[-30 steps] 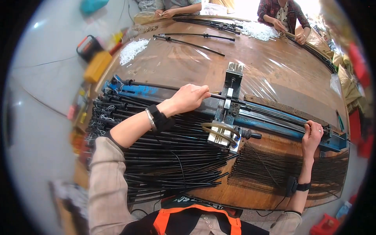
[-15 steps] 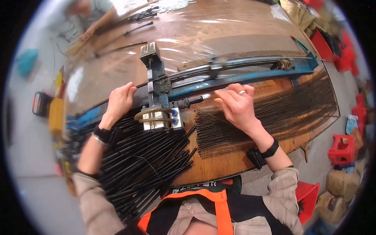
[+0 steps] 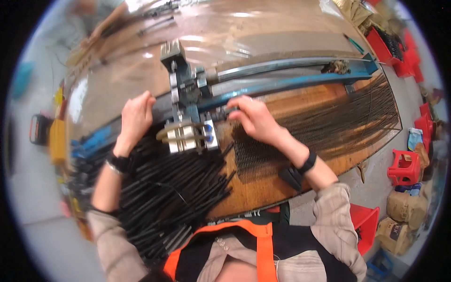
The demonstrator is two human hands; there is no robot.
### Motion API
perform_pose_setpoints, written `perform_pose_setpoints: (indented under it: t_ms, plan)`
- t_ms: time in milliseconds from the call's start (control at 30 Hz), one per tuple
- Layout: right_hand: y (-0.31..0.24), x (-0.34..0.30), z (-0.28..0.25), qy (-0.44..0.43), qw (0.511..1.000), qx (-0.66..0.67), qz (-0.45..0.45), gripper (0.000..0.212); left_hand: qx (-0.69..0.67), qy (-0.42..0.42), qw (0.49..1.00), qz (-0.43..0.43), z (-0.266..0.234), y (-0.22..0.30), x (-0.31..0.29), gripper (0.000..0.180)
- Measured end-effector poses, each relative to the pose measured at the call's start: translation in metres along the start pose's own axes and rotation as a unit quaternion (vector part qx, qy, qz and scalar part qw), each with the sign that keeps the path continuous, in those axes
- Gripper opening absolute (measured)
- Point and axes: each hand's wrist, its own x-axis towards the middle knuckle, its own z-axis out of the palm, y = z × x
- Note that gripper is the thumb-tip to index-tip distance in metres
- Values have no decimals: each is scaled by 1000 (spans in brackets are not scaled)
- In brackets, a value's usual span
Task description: Arranging and feeding thin black rods into a processing machine on a workbench.
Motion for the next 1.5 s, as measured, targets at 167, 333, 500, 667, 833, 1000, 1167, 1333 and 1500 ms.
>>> perform_pose_setpoints:
  t_ms: [167, 333, 500, 667, 833, 1000, 1167, 1333, 1500]
  plan:
    - [3, -8, 11, -6, 995, -97, 32, 20, 22, 59, 993, 100, 18, -3, 16, 8]
    - [15, -25, 20, -44, 957, -274, -81, 22, 86, 99, 979, 157, -5, -61, 13, 11]
    - [9, -19, 2, -111, 934, -334, -68, 10, 169, 34, 981, 86, -22, -9, -64, 15]
    - [-44, -32, 5, -218, 883, -407, -83, 8, 137, -98, 985, 48, -7, 16, -106, 16]
    - [-73, -43, 12, -355, 927, -119, 18, 15, 133, -137, 976, 103, -11, 5, -117, 11]
    - [-109, -56, 54, -326, 945, 23, 19, 29, 43, -170, 973, 152, -34, 13, -111, 20]
    - [-60, -72, 83, -142, 989, -35, 6, 26, 35, -188, 974, 118, -59, 28, -130, 29]
    - [-62, -81, 73, -57, 977, 132, 156, 30, 19, -145, 978, 147, -59, 52, -139, 26]
    - [-59, -87, 70, -62, 991, 117, 23, 43, 6, -140, 978, 155, -65, 64, -133, 29]
